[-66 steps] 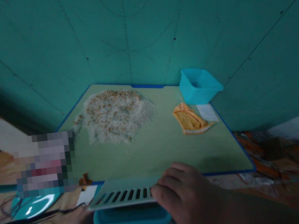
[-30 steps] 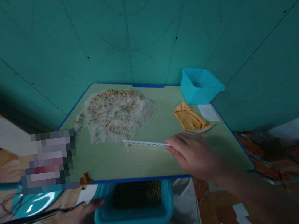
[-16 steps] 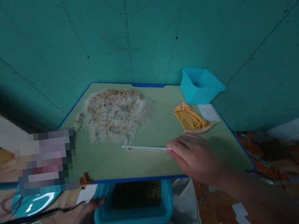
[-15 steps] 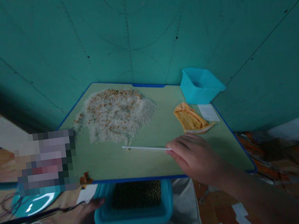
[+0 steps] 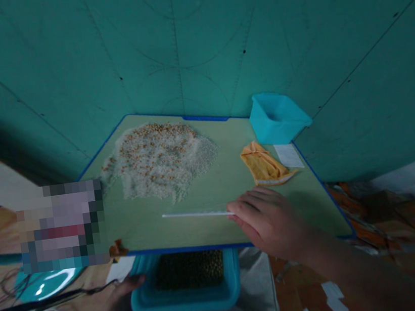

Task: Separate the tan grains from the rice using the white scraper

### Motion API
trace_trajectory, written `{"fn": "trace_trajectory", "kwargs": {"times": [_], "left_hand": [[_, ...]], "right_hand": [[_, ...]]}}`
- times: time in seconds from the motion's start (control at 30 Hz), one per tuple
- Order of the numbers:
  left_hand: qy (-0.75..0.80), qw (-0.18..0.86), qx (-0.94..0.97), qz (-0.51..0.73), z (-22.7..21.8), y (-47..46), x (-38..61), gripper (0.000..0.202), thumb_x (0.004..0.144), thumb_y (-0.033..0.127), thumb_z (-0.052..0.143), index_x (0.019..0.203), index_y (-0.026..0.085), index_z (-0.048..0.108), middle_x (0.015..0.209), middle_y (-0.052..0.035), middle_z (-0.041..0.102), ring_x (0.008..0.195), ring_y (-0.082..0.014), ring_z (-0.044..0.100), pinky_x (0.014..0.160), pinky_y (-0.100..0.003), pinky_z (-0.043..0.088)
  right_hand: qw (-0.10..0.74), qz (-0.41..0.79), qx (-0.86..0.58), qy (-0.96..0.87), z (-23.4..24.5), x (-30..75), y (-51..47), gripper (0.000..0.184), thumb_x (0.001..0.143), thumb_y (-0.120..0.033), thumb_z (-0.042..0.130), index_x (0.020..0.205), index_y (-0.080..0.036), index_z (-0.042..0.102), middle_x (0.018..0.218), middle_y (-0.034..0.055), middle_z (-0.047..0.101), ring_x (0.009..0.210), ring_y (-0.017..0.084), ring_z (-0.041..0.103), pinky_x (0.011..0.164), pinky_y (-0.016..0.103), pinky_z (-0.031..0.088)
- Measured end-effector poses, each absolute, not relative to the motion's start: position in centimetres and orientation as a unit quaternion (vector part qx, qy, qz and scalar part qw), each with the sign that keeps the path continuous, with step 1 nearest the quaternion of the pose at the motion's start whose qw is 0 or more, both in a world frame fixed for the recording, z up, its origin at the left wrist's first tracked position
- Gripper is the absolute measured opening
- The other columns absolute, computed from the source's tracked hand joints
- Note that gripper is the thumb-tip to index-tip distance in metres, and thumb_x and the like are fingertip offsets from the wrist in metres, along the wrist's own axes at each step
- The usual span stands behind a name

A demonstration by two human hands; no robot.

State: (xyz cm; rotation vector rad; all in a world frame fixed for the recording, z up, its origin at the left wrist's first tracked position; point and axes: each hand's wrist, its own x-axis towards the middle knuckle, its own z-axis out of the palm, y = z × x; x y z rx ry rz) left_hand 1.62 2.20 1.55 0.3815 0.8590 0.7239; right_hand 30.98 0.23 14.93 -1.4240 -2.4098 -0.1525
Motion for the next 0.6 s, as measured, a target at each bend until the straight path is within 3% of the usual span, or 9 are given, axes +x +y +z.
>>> {"fn": "trace_trajectory", "kwargs": {"times": [0.13, 0.33, 0.5, 0.6], "left_hand": [[0.397, 0.834, 0.190, 0.333, 1.8, 2.2, 1.5, 0.026, 0.060, 0.018, 0.067, 0.083, 0.028, 0.073, 0.081, 0.0007, 0.075, 0.095, -0.0276, 0.061, 0.057, -0.026, 0.052], [0.399, 0.825, 0.195, 0.349, 1.2, 2.2, 1.3, 0.027, 0.060, 0.017, 0.066, 0.084, 0.028, 0.073, 0.069, 0.0013, 0.075, 0.092, -0.0279, 0.062, 0.072, -0.030, 0.050], [0.396, 0.821, 0.205, 0.356, 1.3, 2.3, 1.5, 0.025, 0.060, 0.016, 0.064, 0.080, 0.028, 0.073, 0.061, 0.0020, 0.073, 0.083, -0.0250, 0.065, 0.061, -0.026, 0.051], [0.395, 0.826, 0.201, 0.347, 1.3, 2.3, 1.5, 0.025, 0.060, 0.017, 0.064, 0.081, 0.028, 0.073, 0.061, 0.0022, 0.073, 0.084, -0.0252, 0.065, 0.068, -0.028, 0.050]], "right_hand": [[0.163, -0.065, -0.486, -0.856, 15.4, 30.4, 0.3, 0.020, 0.087, -0.017, 0.038, 0.081, -0.016, 0.056, 0.071, 0.0054, 0.062, 0.068, 0.017, 0.055, 0.063, 0.031, 0.041], [0.165, -0.068, -0.466, -0.867, 15.4, 30.0, 0.0, 0.019, 0.086, -0.014, 0.038, 0.081, -0.016, 0.057, 0.071, 0.0050, 0.062, 0.067, 0.017, 0.055, 0.063, 0.032, 0.040], [0.166, -0.048, -0.473, -0.864, 14.8, 29.7, -0.4, 0.017, 0.085, -0.013, 0.039, 0.080, -0.016, 0.056, 0.070, 0.0041, 0.062, 0.065, 0.016, 0.055, 0.064, 0.032, 0.040], [0.172, -0.040, -0.455, -0.873, 14.6, 29.5, -0.8, 0.015, 0.084, -0.011, 0.040, 0.083, -0.015, 0.054, 0.069, 0.0041, 0.061, 0.064, 0.016, 0.053, 0.063, 0.032, 0.040]]}}
